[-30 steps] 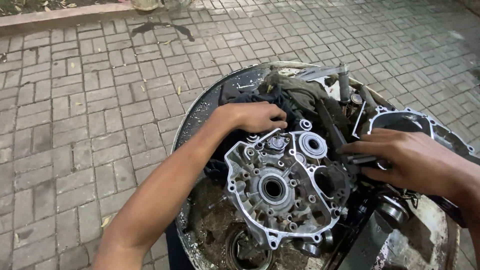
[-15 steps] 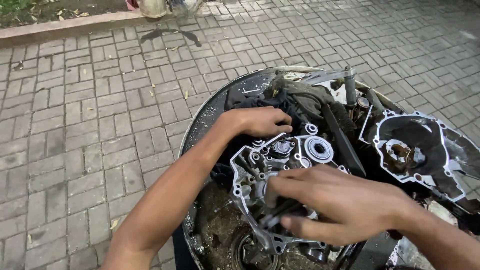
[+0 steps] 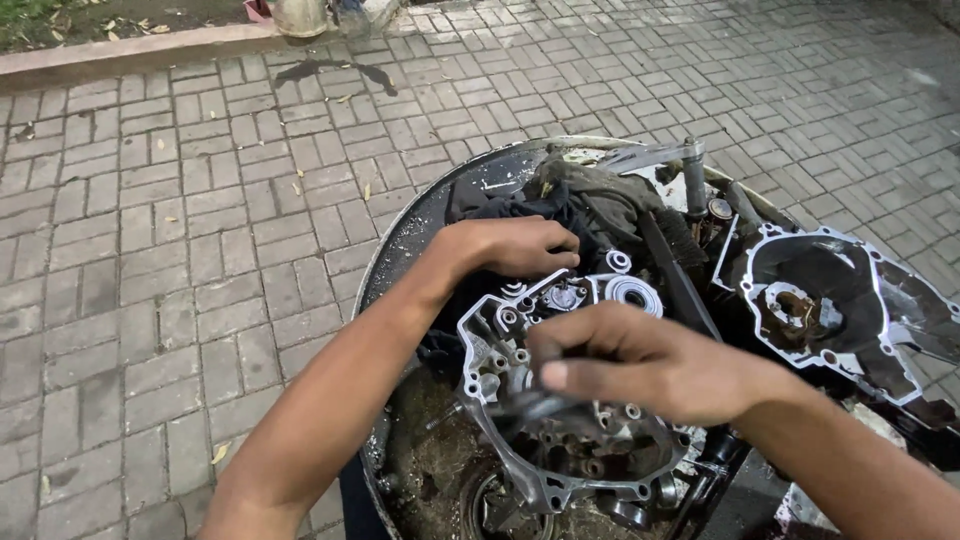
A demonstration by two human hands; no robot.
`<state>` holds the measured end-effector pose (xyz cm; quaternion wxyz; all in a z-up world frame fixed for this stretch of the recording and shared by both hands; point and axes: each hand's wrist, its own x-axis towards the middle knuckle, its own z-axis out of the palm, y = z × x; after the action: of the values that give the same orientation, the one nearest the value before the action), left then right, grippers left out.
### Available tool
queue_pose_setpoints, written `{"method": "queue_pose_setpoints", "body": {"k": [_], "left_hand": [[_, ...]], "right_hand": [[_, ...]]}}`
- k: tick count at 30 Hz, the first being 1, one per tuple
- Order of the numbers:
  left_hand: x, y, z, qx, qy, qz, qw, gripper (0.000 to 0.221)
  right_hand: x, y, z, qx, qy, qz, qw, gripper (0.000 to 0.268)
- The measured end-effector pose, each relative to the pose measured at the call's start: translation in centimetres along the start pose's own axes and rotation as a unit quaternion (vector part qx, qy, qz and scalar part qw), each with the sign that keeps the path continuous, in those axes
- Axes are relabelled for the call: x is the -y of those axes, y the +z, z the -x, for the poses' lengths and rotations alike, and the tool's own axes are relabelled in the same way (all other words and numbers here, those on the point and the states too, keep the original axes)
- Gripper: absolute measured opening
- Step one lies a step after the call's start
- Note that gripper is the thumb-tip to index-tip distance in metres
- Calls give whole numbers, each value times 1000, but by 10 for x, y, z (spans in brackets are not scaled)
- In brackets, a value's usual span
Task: Cleaning and inspecting the internal components of a disassembled motorcycle engine casing using a small tool.
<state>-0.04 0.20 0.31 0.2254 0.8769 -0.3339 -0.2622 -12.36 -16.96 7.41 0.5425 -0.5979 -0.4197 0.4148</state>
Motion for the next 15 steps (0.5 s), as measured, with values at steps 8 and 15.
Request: {"method": "queue_pose_setpoints", "body": {"k": [8, 15], "left_hand": [[8, 4, -9, -15, 15, 1, 1000, 51], [15, 4, -8, -26, -9, 50, 998, 60]], "right_hand": [[42, -1, 22, -6, -106, 80, 991, 29], [75, 8, 41, -54, -90, 192, 976, 13]]}}
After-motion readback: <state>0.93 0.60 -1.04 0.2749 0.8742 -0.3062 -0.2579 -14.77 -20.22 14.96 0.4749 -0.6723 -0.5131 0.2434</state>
